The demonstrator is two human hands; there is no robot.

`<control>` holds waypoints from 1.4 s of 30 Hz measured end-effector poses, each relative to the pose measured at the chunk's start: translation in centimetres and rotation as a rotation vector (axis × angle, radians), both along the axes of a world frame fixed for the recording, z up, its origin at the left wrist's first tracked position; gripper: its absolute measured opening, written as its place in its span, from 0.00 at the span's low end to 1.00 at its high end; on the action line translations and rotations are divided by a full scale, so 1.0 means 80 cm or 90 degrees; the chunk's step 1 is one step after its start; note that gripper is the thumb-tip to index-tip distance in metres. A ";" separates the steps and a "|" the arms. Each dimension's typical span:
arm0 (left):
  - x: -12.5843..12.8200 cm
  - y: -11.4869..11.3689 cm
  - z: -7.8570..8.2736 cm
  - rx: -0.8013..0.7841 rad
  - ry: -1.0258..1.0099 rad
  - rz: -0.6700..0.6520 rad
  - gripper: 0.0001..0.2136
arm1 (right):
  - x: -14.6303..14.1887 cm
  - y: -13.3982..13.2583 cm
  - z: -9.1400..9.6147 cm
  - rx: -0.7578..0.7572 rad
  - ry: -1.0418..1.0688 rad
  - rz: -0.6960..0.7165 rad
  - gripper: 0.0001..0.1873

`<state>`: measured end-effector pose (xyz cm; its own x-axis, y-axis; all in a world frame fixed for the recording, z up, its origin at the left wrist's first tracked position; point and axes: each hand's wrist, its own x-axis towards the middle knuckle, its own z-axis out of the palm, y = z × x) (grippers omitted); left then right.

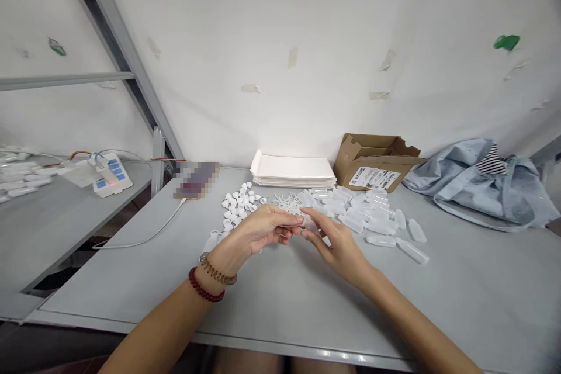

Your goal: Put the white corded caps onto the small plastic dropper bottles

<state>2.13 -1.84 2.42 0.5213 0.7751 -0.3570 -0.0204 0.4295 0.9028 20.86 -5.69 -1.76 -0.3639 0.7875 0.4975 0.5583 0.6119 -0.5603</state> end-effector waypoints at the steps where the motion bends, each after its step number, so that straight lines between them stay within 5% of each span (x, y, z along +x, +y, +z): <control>1: 0.001 -0.001 0.000 -0.005 -0.006 0.002 0.10 | 0.001 0.000 0.000 0.016 -0.008 0.001 0.21; 9: 0.003 0.001 -0.003 -0.024 -0.005 0.003 0.13 | 0.001 -0.002 0.005 0.049 0.005 0.011 0.18; 18: -0.002 0.001 -0.002 -0.035 -0.147 0.034 0.21 | -0.005 -0.005 0.016 -0.106 0.239 -0.034 0.13; 24: -0.005 0.003 -0.001 0.003 -0.161 0.002 0.29 | -0.005 -0.004 0.011 -0.113 0.256 -0.057 0.14; 27: -0.001 -0.004 0.003 0.174 -0.051 0.058 0.26 | -0.005 -0.004 0.009 -0.083 0.234 -0.078 0.13; 31: 0.010 -0.017 0.002 0.594 0.152 0.121 0.12 | -0.007 -0.004 0.008 -0.003 0.185 -0.088 0.10; 34: 0.018 -0.023 -0.003 0.675 0.180 0.102 0.07 | -0.009 -0.006 0.009 0.015 0.183 -0.089 0.08; 38: 0.015 -0.020 -0.004 0.603 0.174 0.079 0.07 | -0.012 -0.009 0.014 -0.162 0.287 -0.045 0.11; 42: 0.000 -0.009 0.002 0.424 0.088 0.041 0.21 | -0.010 -0.009 0.025 -0.444 0.469 0.123 0.13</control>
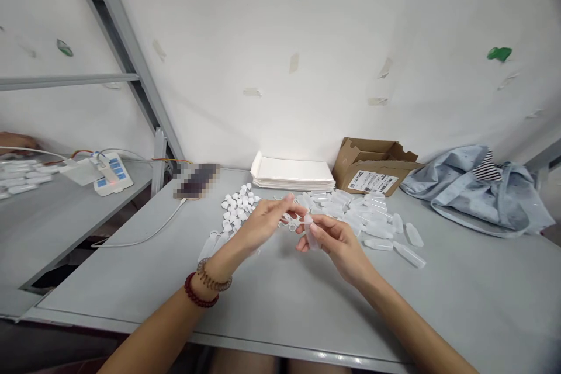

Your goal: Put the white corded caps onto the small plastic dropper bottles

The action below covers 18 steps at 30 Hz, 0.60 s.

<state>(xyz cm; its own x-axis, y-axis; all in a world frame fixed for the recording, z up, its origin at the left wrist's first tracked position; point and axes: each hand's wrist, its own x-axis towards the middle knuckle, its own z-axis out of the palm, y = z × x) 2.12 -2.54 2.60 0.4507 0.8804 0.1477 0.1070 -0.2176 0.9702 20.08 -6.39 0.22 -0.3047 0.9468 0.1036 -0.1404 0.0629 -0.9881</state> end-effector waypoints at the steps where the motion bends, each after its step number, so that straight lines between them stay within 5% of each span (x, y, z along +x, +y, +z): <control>1: -0.003 0.001 0.001 -0.016 -0.023 0.003 0.24 | 0.001 0.001 0.002 -0.040 0.050 0.032 0.13; 3: -0.005 0.000 0.001 0.035 -0.031 0.007 0.25 | 0.002 0.003 0.003 -0.100 0.140 0.062 0.13; 6: 0.002 -0.008 -0.002 0.294 0.061 -0.005 0.19 | 0.001 0.007 0.001 -0.153 0.227 0.061 0.13; 9: 0.013 -0.015 -0.010 0.506 0.160 0.003 0.24 | 0.001 0.009 -0.003 -0.184 0.247 0.067 0.13; 18: 0.017 -0.016 -0.018 0.621 0.247 0.042 0.16 | -0.001 0.011 -0.003 -0.192 0.291 0.089 0.13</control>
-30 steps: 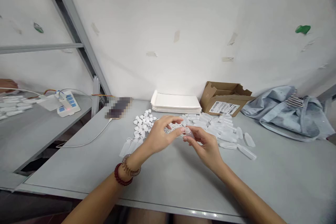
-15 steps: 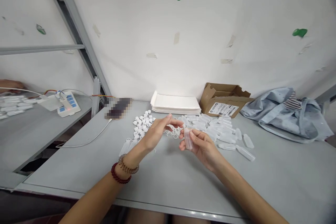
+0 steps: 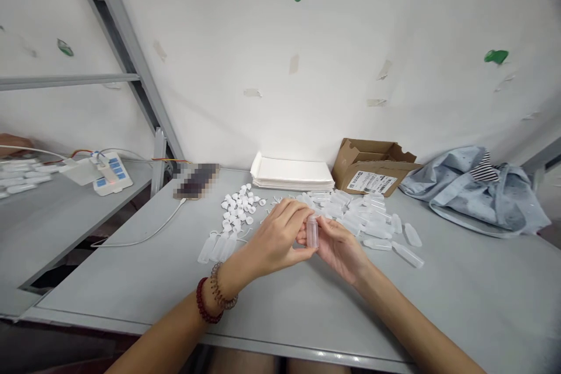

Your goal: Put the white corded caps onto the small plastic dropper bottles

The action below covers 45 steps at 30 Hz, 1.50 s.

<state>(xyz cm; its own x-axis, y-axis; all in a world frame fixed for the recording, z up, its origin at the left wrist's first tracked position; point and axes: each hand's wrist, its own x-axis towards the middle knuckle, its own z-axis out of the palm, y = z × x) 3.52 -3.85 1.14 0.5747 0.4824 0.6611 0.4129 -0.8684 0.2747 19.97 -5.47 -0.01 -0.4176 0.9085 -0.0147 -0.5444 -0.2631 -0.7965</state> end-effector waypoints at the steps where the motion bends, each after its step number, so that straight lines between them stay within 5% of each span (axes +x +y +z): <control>1: 0.000 -0.001 0.001 0.019 0.008 0.008 0.14 | 0.000 0.000 0.000 -0.009 0.019 0.003 0.14; 10: 0.001 -0.006 0.004 0.096 0.085 0.038 0.11 | -0.001 -0.001 -0.007 0.012 -0.019 -0.016 0.08; 15: -0.008 -0.004 0.007 0.094 0.124 0.040 0.15 | 0.015 0.009 0.002 0.006 -0.087 -0.077 0.18; 19: -0.011 -0.006 0.012 0.094 0.170 0.065 0.16 | 0.037 0.016 0.023 0.115 -0.167 -0.137 0.28; 23: -0.016 -0.018 0.018 0.072 0.194 0.074 0.17 | 0.036 0.010 0.040 0.299 -0.439 -0.189 0.20; 26: -0.030 -0.024 0.026 0.038 0.220 0.073 0.16 | 0.013 0.004 0.048 0.428 -0.625 -0.159 0.13; 32: -0.082 -0.009 0.048 -0.117 0.278 0.075 0.14 | -0.051 0.023 0.059 0.563 -0.736 -0.048 0.09; 38: -0.123 -0.005 0.045 -0.298 0.300 0.129 0.19 | -0.089 0.034 0.033 0.533 -0.746 -0.028 0.16; 45: -0.139 -0.008 0.021 -0.301 0.324 0.092 0.18 | -0.102 0.024 -0.005 0.588 -0.799 0.010 0.14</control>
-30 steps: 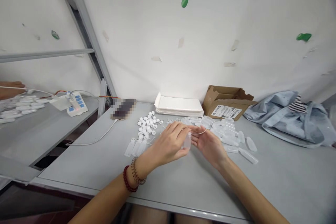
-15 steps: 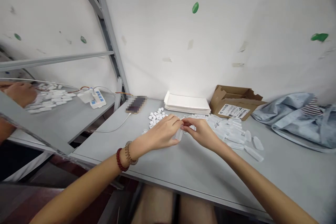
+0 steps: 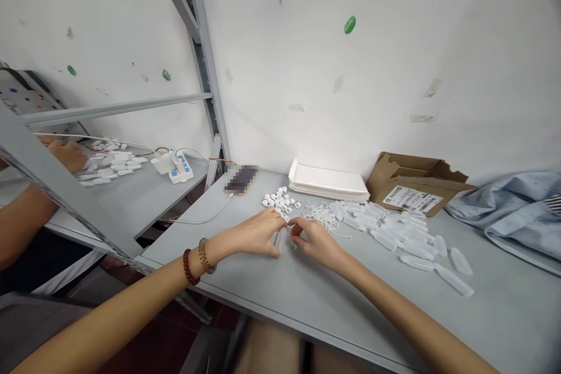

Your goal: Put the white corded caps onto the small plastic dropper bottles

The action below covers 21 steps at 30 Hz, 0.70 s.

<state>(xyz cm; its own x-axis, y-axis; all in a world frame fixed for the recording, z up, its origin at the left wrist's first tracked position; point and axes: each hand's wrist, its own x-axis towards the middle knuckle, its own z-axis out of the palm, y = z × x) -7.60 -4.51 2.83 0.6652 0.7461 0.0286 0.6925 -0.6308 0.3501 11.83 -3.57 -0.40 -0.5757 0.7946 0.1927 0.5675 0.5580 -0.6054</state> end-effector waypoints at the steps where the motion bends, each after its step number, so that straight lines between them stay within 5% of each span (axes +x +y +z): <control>1: -0.001 0.001 -0.002 0.004 -0.001 -0.004 0.18 | 0.000 0.000 -0.003 0.007 -0.003 0.003 0.14; 14: -0.002 0.006 -0.007 0.040 0.071 -0.032 0.19 | -0.004 -0.002 -0.024 0.057 -0.088 -0.001 0.15; 21: -0.034 0.007 -0.002 0.009 0.015 -0.008 0.31 | -0.001 -0.004 -0.023 0.089 -0.080 0.029 0.10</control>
<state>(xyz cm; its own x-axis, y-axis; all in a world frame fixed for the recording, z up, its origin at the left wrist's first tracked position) -10.35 -3.94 2.63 0.6754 0.7371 0.0233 0.6924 -0.6446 0.3243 11.71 -3.88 -2.27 -0.6374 0.7376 0.2229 0.6060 0.6585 -0.4463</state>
